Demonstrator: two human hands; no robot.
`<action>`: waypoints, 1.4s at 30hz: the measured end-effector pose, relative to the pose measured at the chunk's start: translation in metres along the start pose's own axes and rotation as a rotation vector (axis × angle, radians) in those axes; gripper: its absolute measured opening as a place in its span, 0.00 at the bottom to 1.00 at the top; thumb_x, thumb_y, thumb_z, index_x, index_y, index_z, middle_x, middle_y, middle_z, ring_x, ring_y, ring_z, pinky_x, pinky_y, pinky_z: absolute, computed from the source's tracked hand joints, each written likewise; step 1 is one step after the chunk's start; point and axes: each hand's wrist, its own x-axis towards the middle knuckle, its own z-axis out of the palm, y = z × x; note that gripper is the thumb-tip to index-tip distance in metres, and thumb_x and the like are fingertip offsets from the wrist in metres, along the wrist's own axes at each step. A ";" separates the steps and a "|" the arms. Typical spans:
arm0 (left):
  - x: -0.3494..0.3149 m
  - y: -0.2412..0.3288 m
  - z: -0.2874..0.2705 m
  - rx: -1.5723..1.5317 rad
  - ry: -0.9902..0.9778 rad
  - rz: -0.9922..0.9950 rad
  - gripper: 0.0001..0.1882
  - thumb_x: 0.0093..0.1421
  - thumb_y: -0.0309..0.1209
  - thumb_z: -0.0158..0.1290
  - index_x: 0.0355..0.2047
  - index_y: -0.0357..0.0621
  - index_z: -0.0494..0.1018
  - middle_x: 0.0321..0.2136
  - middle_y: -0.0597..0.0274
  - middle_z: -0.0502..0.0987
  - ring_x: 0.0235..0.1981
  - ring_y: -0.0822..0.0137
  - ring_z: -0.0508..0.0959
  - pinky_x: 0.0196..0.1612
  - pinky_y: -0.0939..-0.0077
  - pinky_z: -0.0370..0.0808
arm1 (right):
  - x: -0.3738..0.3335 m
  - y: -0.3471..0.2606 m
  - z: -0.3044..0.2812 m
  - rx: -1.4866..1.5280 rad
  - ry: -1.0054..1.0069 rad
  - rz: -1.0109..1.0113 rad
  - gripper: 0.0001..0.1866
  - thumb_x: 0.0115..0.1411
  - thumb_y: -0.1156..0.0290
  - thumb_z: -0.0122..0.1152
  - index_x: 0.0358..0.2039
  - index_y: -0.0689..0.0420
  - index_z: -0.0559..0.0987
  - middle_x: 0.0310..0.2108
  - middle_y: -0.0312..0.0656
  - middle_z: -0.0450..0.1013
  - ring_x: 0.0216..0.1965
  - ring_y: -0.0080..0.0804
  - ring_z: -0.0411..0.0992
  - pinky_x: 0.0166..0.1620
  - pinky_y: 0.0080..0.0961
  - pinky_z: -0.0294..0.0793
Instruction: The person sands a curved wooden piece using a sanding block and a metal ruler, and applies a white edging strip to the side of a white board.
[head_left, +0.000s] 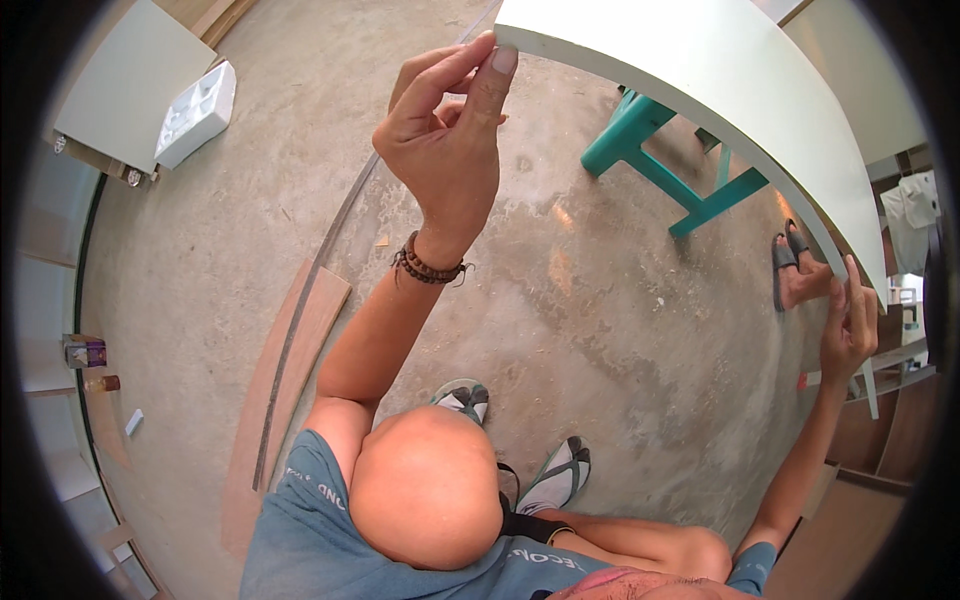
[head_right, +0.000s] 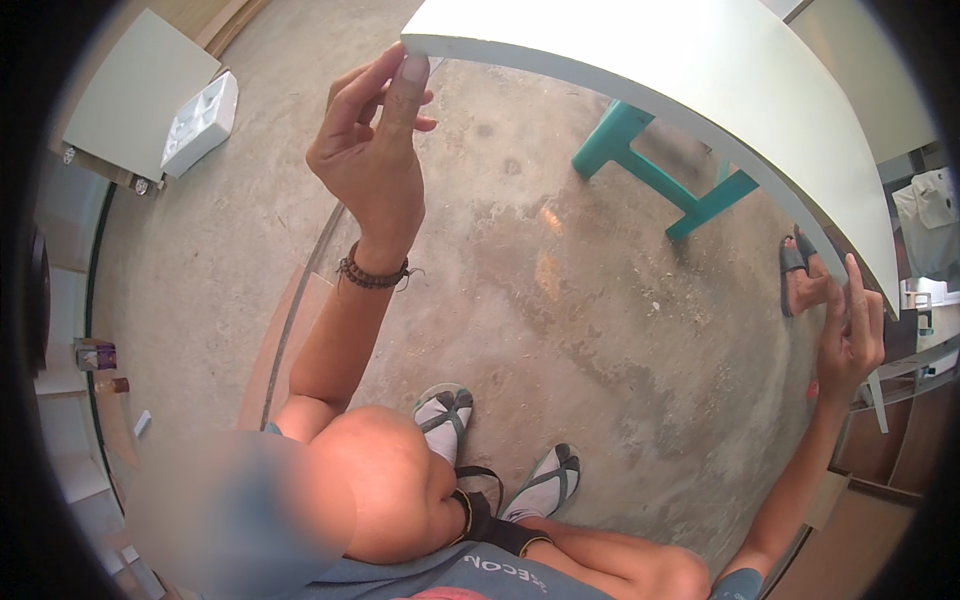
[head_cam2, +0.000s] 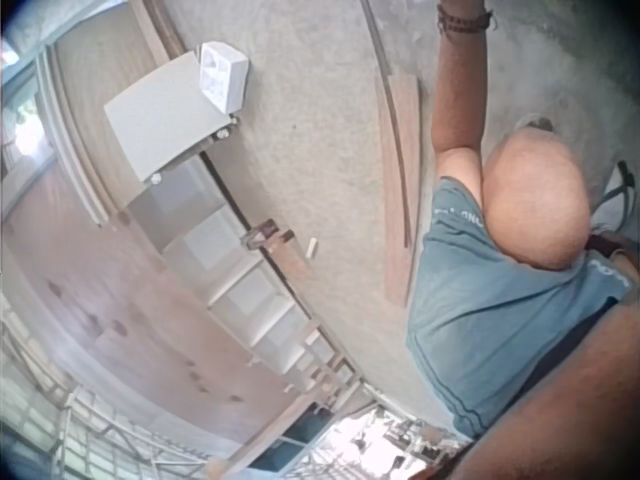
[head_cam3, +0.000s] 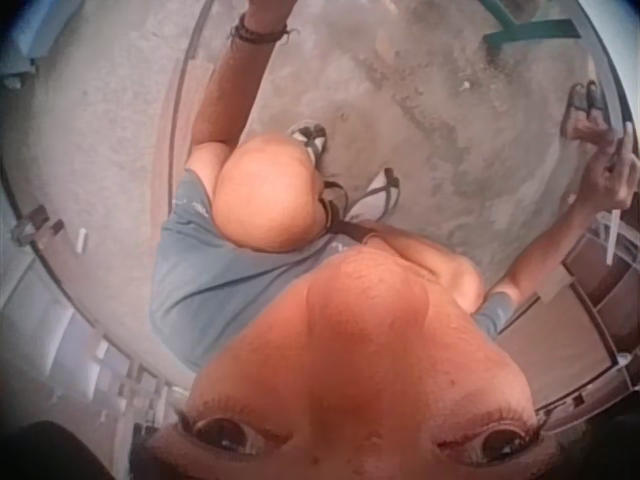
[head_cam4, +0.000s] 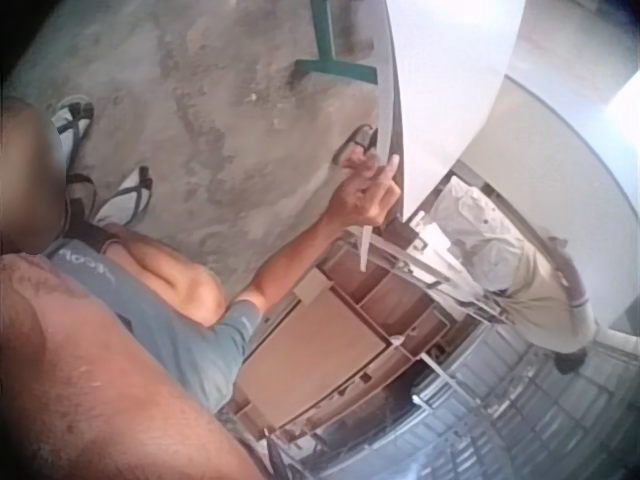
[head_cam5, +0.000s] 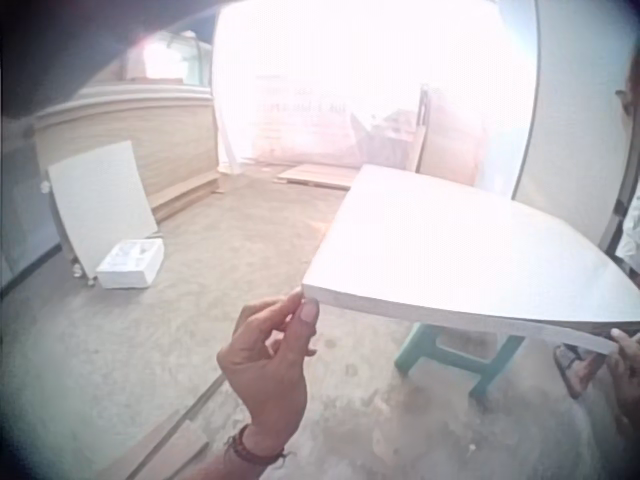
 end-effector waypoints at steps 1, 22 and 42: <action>0.000 0.001 0.001 -0.002 0.002 -0.010 0.11 0.61 0.27 0.65 0.44 0.37 0.83 0.41 0.57 0.82 0.34 0.71 0.84 0.25 0.82 0.82 | 0.000 0.001 0.000 -0.006 0.001 -0.004 0.20 0.68 0.78 0.62 0.60 0.54 0.80 0.30 0.33 0.70 0.27 0.21 0.62 0.28 0.22 0.63; 0.003 -0.010 0.008 0.066 0.123 0.180 0.07 0.57 0.26 0.69 0.36 0.45 0.86 0.34 0.62 0.85 0.29 0.76 0.84 0.23 0.89 0.77 | 0.006 0.005 0.006 -0.050 0.002 0.010 0.18 0.68 0.75 0.62 0.58 0.53 0.81 0.31 0.35 0.72 0.27 0.23 0.67 0.30 0.26 0.70; 0.023 0.004 -0.003 -0.009 -0.067 -0.074 0.08 0.57 0.27 0.69 0.37 0.43 0.85 0.36 0.65 0.84 0.31 0.77 0.82 0.23 0.87 0.78 | 0.005 0.003 -0.002 -0.037 -0.030 -0.009 0.19 0.69 0.78 0.59 0.60 0.57 0.79 0.32 0.37 0.73 0.28 0.25 0.65 0.33 0.24 0.67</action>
